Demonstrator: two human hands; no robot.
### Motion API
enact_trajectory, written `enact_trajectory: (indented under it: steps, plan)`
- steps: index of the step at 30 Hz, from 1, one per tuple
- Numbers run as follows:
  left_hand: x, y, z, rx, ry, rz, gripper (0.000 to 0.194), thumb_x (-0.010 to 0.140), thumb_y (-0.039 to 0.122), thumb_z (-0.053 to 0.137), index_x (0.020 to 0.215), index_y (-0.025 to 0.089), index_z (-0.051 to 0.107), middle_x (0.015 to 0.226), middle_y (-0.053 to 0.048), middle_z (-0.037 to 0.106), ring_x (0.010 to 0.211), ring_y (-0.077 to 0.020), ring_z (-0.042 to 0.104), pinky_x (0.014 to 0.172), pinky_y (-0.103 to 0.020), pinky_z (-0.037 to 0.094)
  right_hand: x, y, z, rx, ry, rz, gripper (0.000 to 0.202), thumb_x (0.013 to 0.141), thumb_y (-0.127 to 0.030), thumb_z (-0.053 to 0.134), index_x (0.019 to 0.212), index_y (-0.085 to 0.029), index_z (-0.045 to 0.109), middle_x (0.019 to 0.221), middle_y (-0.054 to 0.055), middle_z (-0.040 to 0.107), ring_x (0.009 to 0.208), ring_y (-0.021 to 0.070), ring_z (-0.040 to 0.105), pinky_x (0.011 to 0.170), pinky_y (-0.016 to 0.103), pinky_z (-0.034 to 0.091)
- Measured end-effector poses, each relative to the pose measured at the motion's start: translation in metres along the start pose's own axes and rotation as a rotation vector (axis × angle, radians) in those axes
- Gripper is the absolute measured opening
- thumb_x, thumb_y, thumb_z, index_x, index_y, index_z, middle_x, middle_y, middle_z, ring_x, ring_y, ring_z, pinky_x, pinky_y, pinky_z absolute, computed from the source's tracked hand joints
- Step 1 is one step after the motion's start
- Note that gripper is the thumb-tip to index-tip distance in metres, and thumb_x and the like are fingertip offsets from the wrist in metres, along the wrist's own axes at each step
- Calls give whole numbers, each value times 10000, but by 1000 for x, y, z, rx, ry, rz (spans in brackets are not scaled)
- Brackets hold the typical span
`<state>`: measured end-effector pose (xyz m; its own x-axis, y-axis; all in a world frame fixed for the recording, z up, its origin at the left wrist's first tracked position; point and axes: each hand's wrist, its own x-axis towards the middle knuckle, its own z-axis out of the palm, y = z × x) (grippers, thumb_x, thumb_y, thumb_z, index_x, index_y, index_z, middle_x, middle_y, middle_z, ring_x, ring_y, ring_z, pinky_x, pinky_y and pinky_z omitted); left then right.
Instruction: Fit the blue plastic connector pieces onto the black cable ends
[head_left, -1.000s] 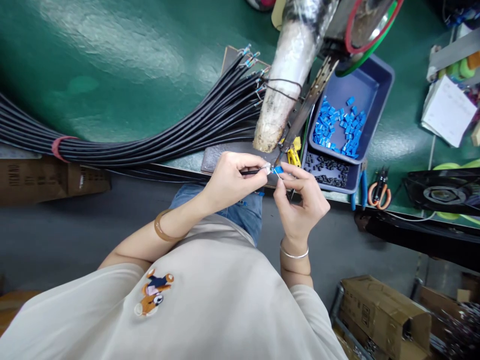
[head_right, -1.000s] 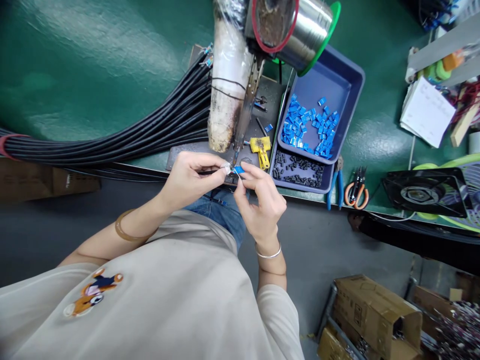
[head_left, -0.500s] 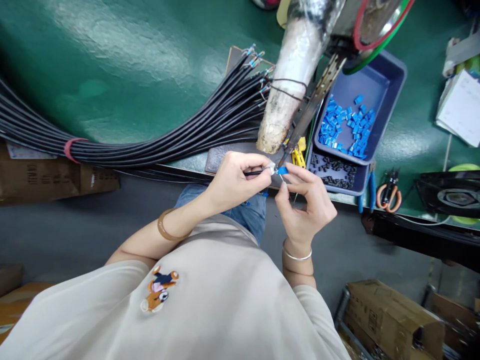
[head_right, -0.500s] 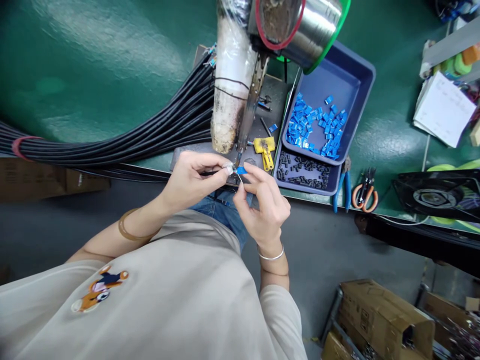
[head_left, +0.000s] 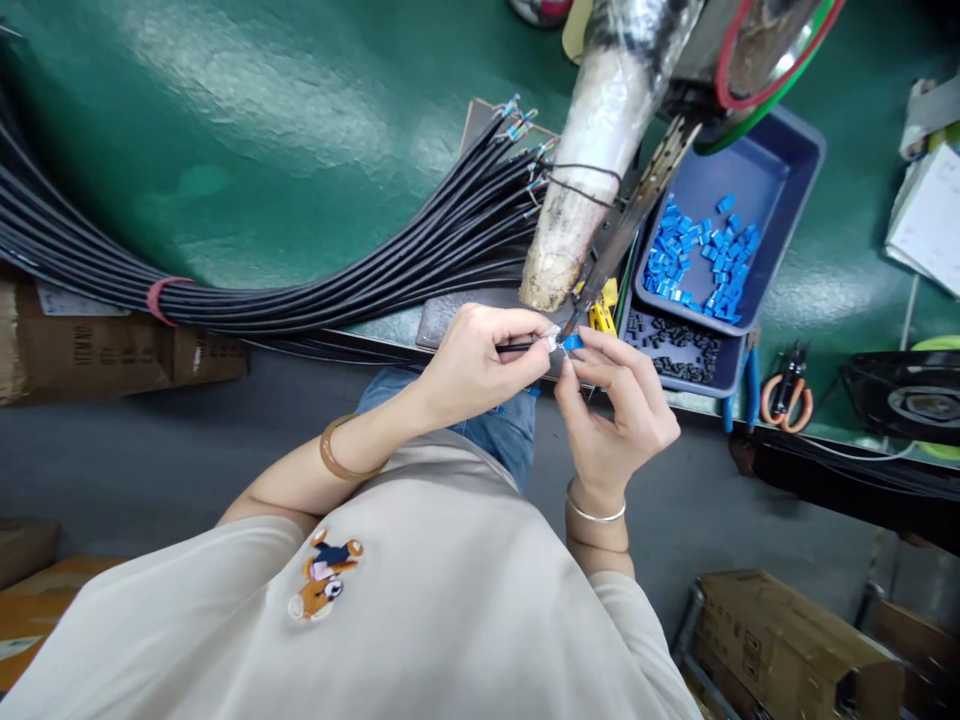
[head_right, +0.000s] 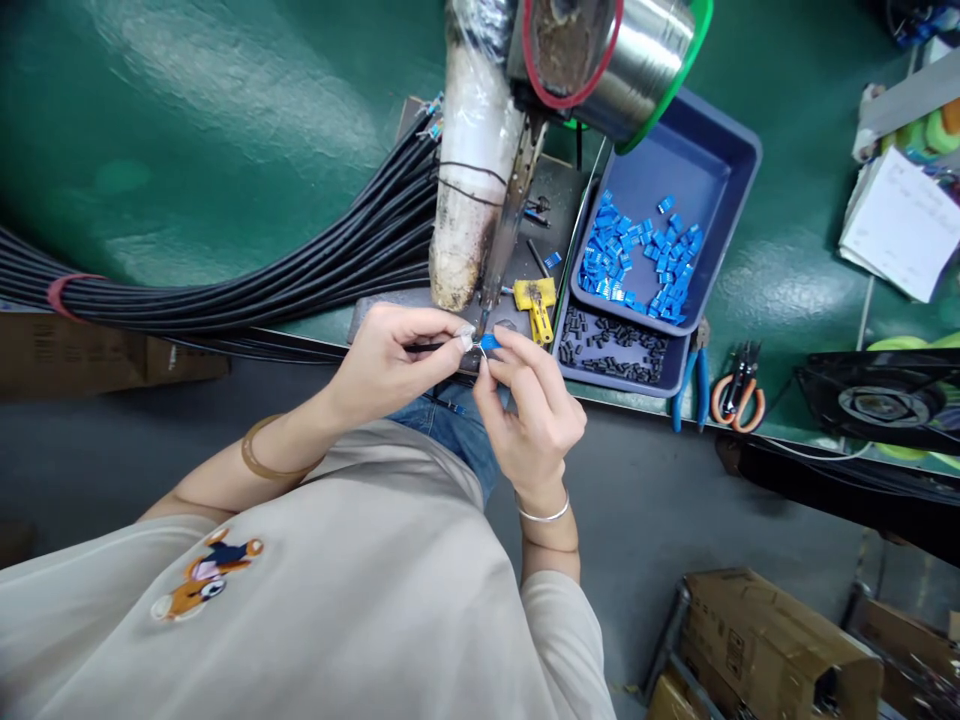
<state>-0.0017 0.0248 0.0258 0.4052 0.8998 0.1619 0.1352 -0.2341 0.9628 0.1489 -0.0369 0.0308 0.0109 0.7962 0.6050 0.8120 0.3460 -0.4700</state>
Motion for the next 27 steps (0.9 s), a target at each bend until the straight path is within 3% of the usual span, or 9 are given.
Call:
enact_trajectory:
  steps: [11,16,18,20,24,26,27]
  plan:
    - [-3,-2,2,-33,-104,-78,168,829,158,540,781,106,692,581,27,478,550,-69,373,510,-198,304,-6,3,0,-25,0,-3,125,823,-123,657,859,-223,589,1035,24,751,908,141,737,830,277,623]
    - [-9,-3,1,-56,-151,-96,163,850,192,548,795,119,683,543,47,415,515,-70,333,492,-208,270,-6,2,-4,-37,-8,12,121,823,-131,668,842,-229,600,939,2,763,827,141,742,739,265,619]
    - [-15,-4,0,-53,-236,-88,166,860,195,547,815,125,691,525,57,413,496,-67,321,488,-209,261,-8,3,-8,-4,12,66,113,824,-138,673,842,-228,607,897,-4,763,788,146,744,699,272,621]
    - [-23,-6,-2,-7,-399,-49,170,865,190,548,844,138,709,519,58,462,476,-66,340,495,-210,273,-9,5,-11,57,77,142,96,831,-146,667,840,-224,611,866,-5,759,756,159,747,674,299,626]
    - [-42,-13,-6,148,-740,16,217,881,170,543,933,183,753,738,-22,725,632,-107,619,648,-206,416,-8,6,-19,203,259,257,90,827,-149,669,806,-204,600,782,-11,742,650,178,738,548,302,586]
    - [-49,-16,-7,180,-755,19,202,890,197,564,960,181,753,885,-63,766,782,-142,691,736,-216,457,-7,4,-25,270,306,290,99,812,-154,685,785,-194,598,785,-6,744,588,170,720,474,277,541]
    - [-50,-16,-8,175,-705,22,187,893,222,581,956,171,750,906,-71,767,806,-147,697,745,-218,467,-7,2,-28,307,308,311,100,810,-160,687,780,-189,597,800,0,749,550,161,705,438,265,516]
